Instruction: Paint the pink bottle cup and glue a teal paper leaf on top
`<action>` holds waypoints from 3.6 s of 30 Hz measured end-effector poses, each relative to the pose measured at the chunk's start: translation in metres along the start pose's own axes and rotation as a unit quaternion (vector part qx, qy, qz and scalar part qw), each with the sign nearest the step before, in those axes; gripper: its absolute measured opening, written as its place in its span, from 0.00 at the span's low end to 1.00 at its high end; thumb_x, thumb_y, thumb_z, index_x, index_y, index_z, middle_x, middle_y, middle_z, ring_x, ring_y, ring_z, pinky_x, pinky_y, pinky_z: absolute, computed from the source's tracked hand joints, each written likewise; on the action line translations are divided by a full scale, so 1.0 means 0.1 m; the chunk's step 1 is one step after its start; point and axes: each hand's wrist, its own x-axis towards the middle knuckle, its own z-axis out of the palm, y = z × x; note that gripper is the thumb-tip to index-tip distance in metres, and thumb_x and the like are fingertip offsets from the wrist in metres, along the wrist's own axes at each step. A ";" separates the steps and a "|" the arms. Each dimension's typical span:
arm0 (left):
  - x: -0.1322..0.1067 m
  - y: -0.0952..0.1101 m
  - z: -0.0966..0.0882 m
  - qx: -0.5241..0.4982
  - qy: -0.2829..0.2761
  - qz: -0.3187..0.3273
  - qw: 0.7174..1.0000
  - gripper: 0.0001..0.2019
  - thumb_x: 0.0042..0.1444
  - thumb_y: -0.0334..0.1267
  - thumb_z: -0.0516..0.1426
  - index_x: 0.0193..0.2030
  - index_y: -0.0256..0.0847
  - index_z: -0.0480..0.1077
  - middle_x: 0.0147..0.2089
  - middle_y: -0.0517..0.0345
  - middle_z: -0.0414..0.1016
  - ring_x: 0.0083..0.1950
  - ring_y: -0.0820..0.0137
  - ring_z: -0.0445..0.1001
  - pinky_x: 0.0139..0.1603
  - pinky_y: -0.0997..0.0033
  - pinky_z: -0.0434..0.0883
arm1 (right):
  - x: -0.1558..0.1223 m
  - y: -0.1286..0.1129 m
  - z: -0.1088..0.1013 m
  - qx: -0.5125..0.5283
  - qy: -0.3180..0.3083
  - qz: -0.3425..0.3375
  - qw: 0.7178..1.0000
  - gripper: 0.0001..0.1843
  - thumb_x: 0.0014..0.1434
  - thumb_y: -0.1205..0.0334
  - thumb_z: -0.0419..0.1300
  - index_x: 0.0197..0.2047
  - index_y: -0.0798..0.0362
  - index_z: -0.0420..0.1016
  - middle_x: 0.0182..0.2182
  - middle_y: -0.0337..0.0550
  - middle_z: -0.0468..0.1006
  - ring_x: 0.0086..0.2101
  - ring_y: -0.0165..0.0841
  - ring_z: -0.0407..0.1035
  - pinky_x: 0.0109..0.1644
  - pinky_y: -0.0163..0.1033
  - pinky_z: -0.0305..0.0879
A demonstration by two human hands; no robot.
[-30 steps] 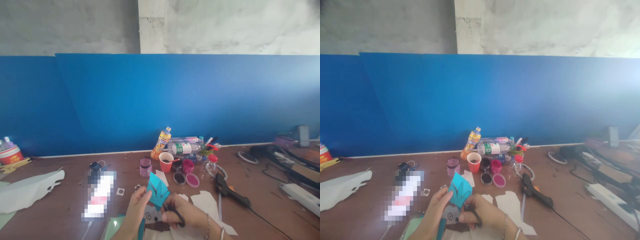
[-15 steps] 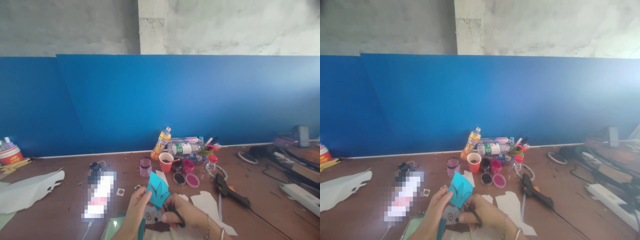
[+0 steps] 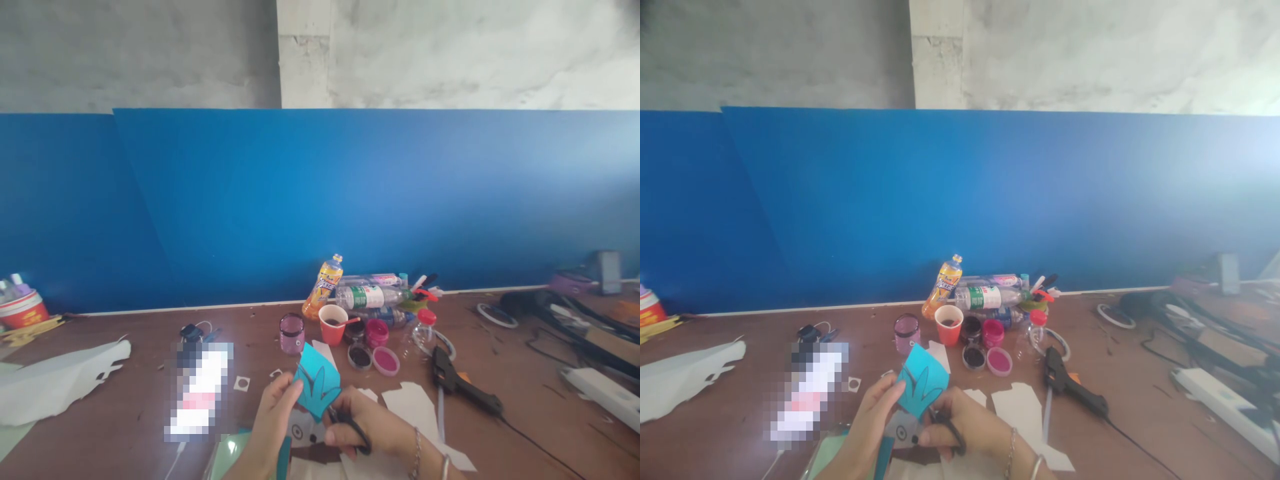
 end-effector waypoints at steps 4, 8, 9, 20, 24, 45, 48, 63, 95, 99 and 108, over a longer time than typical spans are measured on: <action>0.00 -0.01 0.00 -0.010 -0.006 -0.003 1.000 0.18 0.46 0.53 0.61 0.22 0.40 0.66 0.19 0.63 0.68 0.23 0.73 0.66 0.26 0.74 0.63 | 0.00 0.00 -0.01 0.006 -0.003 0.003 1.000 0.22 0.49 0.44 0.65 0.26 0.57 0.68 0.15 0.31 0.68 0.15 0.21 0.55 0.17 0.27 0.47; 0.00 0.02 0.00 0.006 -0.005 0.001 1.000 0.18 0.46 0.53 0.61 0.22 0.40 0.67 0.19 0.63 0.68 0.24 0.72 0.67 0.27 0.73 0.64 | 0.00 0.00 -0.01 0.003 0.000 0.001 1.000 0.24 0.48 0.43 0.66 0.25 0.57 0.68 0.15 0.31 0.68 0.15 0.21 0.56 0.18 0.27 0.49; 0.00 0.03 0.00 0.013 -0.003 0.004 1.000 0.18 0.46 0.54 0.61 0.22 0.40 0.67 0.18 0.64 0.67 0.24 0.71 0.67 0.28 0.73 0.64 | -0.01 0.00 0.00 0.004 0.001 0.000 1.000 0.24 0.47 0.43 0.66 0.25 0.57 0.68 0.15 0.31 0.68 0.16 0.21 0.57 0.18 0.27 0.49; -0.03 0.07 0.01 0.028 -0.008 -0.004 1.000 0.19 0.44 0.55 0.61 0.22 0.39 0.69 0.18 0.62 0.67 0.24 0.71 0.67 0.26 0.73 0.64 | 0.00 0.06 0.00 0.011 0.007 0.006 1.000 0.23 0.46 0.43 0.67 0.28 0.57 0.71 0.15 0.31 0.69 0.14 0.21 0.55 0.16 0.27 0.48; -0.02 0.05 0.01 0.018 -0.014 -0.010 1.000 0.18 0.44 0.54 0.62 0.22 0.39 0.68 0.19 0.63 0.68 0.24 0.71 0.67 0.27 0.73 0.64 | 0.00 0.09 -0.01 0.008 0.010 0.002 1.000 0.23 0.46 0.43 0.67 0.30 0.57 0.72 0.15 0.31 0.69 0.14 0.21 0.56 0.16 0.27 0.48; -0.02 0.05 0.01 0.017 -0.020 -0.009 1.000 0.19 0.44 0.54 0.62 0.21 0.40 0.67 0.19 0.62 0.66 0.25 0.70 0.67 0.28 0.72 0.65 | 0.00 0.06 0.00 0.003 0.013 -0.016 1.000 0.24 0.45 0.43 0.67 0.27 0.57 0.70 0.14 0.30 0.67 0.14 0.21 0.56 0.17 0.27 0.49; -0.02 0.07 0.01 0.024 -0.024 -0.004 0.999 0.19 0.44 0.55 0.61 0.20 0.40 0.67 0.19 0.62 0.67 0.25 0.70 0.68 0.29 0.72 0.65 | 0.00 0.09 0.00 0.006 0.015 -0.016 1.000 0.24 0.45 0.43 0.68 0.27 0.57 0.70 0.14 0.30 0.67 0.15 0.21 0.57 0.17 0.27 0.50; 0.05 -0.09 -0.05 0.022 -0.032 -0.030 0.999 0.17 0.45 0.53 0.61 0.23 0.40 0.67 0.20 0.63 0.68 0.23 0.73 0.65 0.25 0.74 0.60 | 0.01 0.10 -0.01 0.036 0.013 0.000 0.999 0.25 0.42 0.45 0.70 0.33 0.58 0.75 0.21 0.34 0.71 0.17 0.21 0.62 0.16 0.25 0.54; -0.09 0.15 0.04 -0.025 0.018 -0.077 0.997 0.16 0.39 0.51 0.64 0.23 0.40 0.70 0.16 0.65 0.65 0.21 0.71 0.65 0.25 0.72 0.64 | -0.01 -0.07 0.01 0.044 -0.014 0.029 0.999 0.18 0.49 0.52 0.68 0.35 0.59 0.77 0.19 0.32 0.68 0.15 0.18 0.60 0.15 0.22 0.52; -0.10 0.16 0.05 -0.025 0.034 -0.074 0.996 0.16 0.38 0.50 0.65 0.22 0.40 0.70 0.16 0.64 0.66 0.22 0.71 0.66 0.24 0.73 0.63 | -0.02 -0.10 0.02 0.043 -0.016 0.028 0.999 0.18 0.48 0.51 0.68 0.33 0.59 0.76 0.18 0.32 0.68 0.15 0.19 0.60 0.15 0.23 0.51; -0.13 0.17 0.04 -0.030 0.059 -0.072 0.995 0.16 0.37 0.50 0.65 0.23 0.39 0.71 0.18 0.63 0.69 0.23 0.70 0.68 0.26 0.72 0.65 | -0.02 -0.14 0.03 0.046 0.000 0.053 0.998 0.19 0.45 0.51 0.70 0.29 0.58 0.72 0.17 0.30 0.68 0.14 0.19 0.58 0.14 0.24 0.50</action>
